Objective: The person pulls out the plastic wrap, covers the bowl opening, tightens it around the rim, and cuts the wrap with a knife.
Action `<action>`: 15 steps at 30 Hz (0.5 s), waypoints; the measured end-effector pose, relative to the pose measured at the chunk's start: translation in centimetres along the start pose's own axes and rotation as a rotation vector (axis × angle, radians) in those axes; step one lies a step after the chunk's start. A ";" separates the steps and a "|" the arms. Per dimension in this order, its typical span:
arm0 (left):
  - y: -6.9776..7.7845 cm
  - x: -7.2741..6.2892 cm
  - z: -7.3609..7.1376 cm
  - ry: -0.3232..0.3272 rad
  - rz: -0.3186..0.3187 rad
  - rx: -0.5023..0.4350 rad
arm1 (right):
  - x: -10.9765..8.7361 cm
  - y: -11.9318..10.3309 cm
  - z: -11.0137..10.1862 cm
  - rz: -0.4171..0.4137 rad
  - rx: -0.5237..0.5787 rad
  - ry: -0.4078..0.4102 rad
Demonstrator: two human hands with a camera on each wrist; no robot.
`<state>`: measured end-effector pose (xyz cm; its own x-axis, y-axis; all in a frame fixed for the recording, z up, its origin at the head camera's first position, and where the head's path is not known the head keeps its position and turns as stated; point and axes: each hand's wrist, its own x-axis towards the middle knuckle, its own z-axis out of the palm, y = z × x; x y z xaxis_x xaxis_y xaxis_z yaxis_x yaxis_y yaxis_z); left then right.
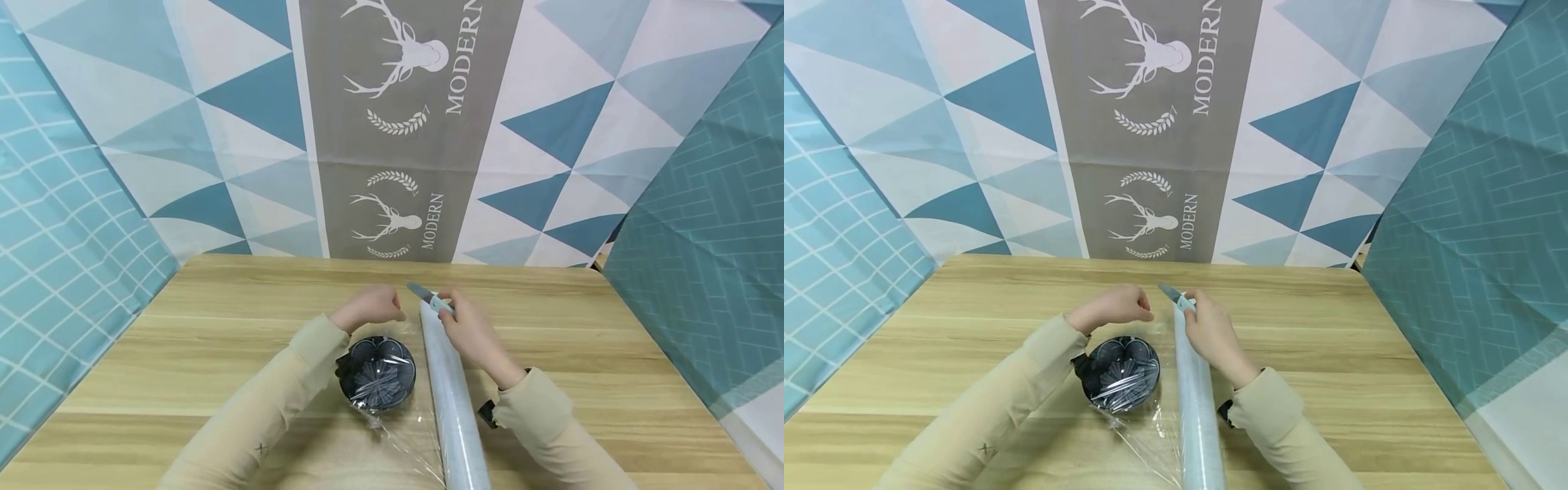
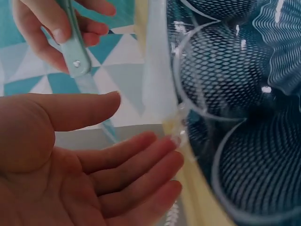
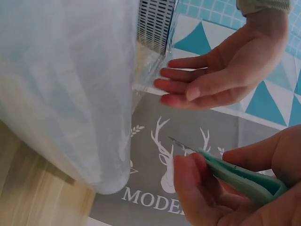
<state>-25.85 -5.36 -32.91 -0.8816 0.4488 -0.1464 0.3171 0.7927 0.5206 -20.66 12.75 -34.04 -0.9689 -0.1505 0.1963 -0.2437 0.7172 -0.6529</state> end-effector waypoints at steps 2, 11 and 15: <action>-0.1 0.4 0.3 -0.017 -0.017 -0.033 | 0.0 0.0 0.2 -0.010 -0.017 0.007; 0.3 1.4 1.6 -0.062 -0.086 -0.058 | -0.1 0.0 1.0 0.003 -0.028 -0.020; 0.3 1.7 2.1 -0.008 -0.099 0.008 | -0.3 0.1 1.3 -0.009 -0.028 -0.032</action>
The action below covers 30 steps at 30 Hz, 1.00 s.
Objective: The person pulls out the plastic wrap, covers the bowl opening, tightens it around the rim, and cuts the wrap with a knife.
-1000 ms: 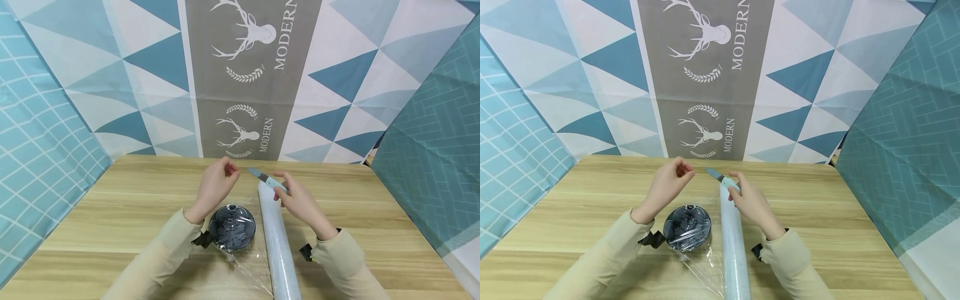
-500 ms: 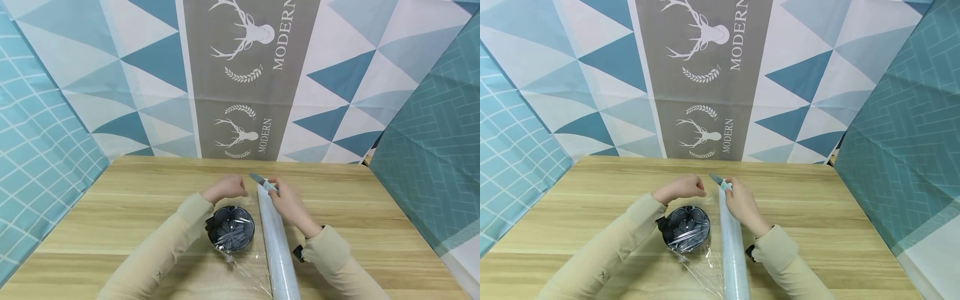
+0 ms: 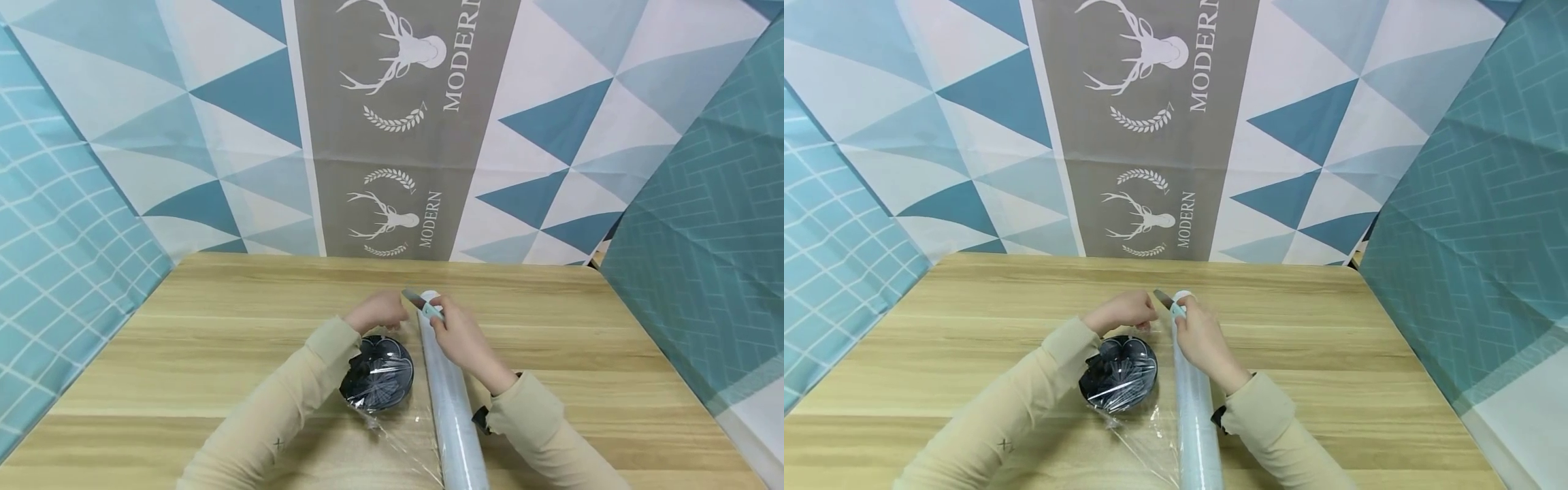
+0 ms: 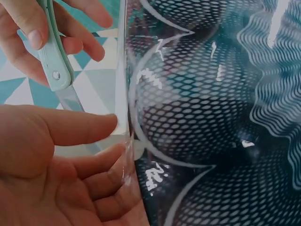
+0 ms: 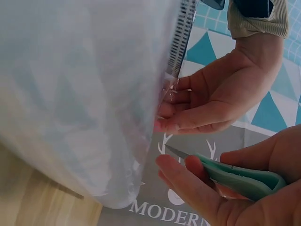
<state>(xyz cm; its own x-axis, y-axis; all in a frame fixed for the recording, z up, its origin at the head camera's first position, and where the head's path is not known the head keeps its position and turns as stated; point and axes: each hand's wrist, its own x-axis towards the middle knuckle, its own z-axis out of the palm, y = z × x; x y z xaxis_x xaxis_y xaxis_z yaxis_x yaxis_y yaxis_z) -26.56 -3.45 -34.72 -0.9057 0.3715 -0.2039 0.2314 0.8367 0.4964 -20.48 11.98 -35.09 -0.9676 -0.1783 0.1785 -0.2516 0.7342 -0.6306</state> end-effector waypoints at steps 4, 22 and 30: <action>-0.2 0.2 0.2 0.065 -0.020 0.038 | -0.1 0.1 0.4 0.007 0.016 -0.026; -0.5 0.2 0.4 0.139 0.056 0.056 | 0.4 -0.8 1.1 -0.115 -0.246 -0.072; -0.5 0.3 0.4 0.115 0.090 0.052 | 1.9 -1.1 1.3 -0.152 -0.307 -0.097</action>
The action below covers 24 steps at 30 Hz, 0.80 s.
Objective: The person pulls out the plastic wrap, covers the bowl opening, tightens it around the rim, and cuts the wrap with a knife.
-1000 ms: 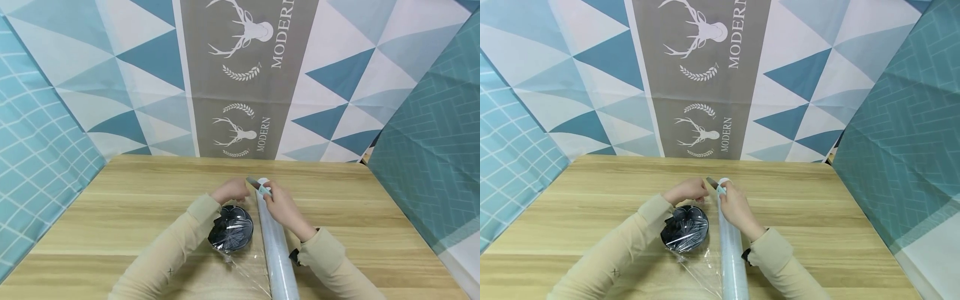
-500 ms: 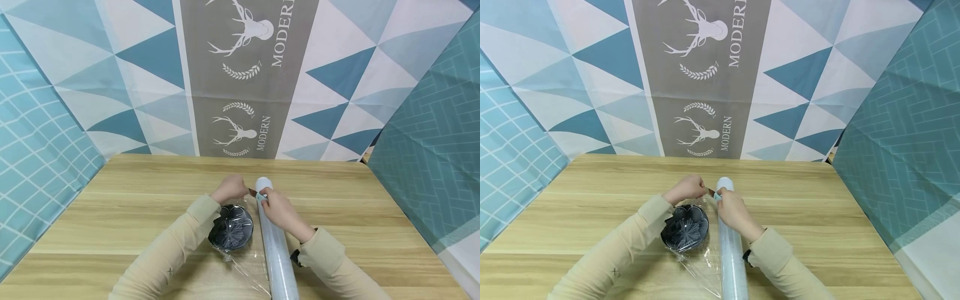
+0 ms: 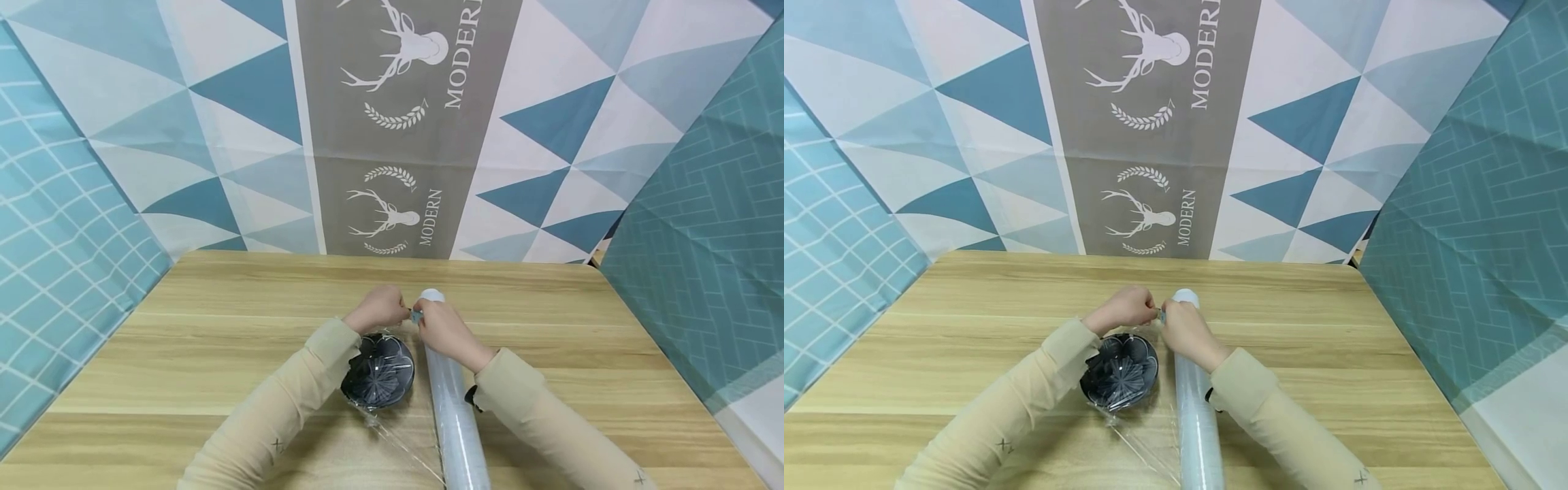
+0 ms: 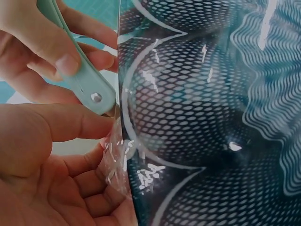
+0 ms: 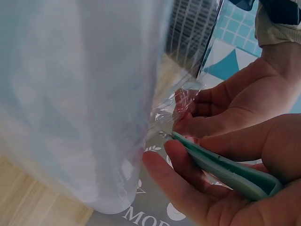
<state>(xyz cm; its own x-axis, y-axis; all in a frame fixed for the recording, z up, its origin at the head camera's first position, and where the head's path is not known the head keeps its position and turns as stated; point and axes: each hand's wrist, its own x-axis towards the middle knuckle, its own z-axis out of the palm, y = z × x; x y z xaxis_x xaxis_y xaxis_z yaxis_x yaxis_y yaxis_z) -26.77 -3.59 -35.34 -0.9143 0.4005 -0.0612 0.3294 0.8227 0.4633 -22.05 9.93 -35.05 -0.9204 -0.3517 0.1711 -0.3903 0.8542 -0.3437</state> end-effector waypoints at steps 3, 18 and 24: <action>0.0 0.1 -0.1 -0.008 -0.004 -0.009 | 0.2 0.1 -0.2 0.027 0.019 -0.036; -0.5 0.1 -0.1 -0.001 -0.003 -0.059 | -1.8 0.9 -1.4 0.019 0.024 -0.087; -0.5 -0.1 0.1 -0.009 0.012 -0.074 | -2.9 1.0 -1.7 0.021 0.012 -0.086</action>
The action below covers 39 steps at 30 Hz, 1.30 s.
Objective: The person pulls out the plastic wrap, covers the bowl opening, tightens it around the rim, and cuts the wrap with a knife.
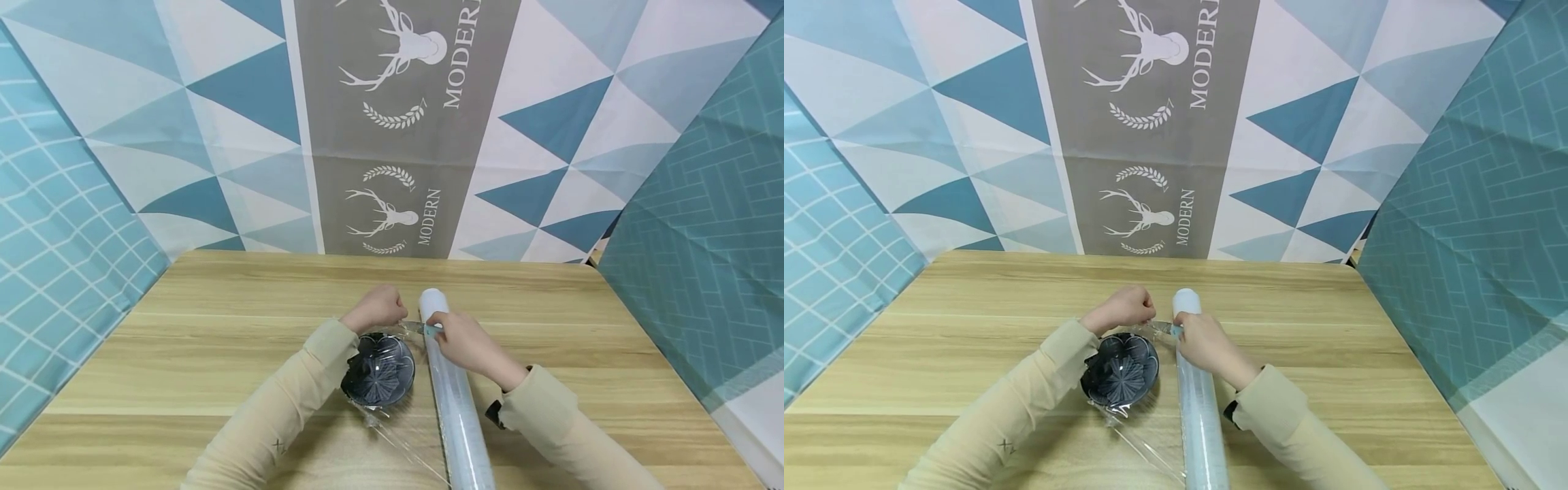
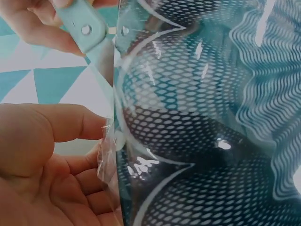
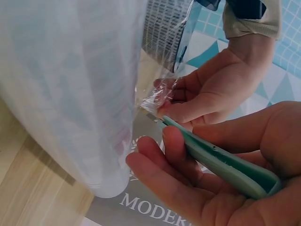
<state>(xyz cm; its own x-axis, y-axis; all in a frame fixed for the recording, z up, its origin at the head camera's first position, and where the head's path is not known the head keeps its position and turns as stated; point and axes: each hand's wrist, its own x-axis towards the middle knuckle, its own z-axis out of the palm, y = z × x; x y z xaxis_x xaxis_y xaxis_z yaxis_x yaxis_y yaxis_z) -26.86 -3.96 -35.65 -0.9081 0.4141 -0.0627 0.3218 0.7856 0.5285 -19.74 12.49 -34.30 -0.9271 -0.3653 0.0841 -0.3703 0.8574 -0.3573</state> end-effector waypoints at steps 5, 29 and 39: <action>-0.1 0.1 0.0 -0.026 0.011 -0.028 | -0.1 0.0 0.0 0.027 0.005 -0.008; 0.0 0.1 0.0 -0.007 -0.028 -0.151 | 2.5 -0.2 0.9 0.019 -0.012 -0.024; -0.5 0.4 0.1 0.015 -0.005 -0.183 | 1.2 0.3 0.4 0.001 -0.016 -0.027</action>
<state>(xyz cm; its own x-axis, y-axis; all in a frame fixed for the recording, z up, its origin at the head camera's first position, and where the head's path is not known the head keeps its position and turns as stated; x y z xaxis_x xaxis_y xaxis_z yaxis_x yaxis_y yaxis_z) -27.33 -4.15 -36.00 -0.9137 0.4028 -0.0541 0.2644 0.6902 0.6736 -20.94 12.15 -34.65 -0.9255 -0.3742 0.0587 -0.3708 0.8633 -0.3423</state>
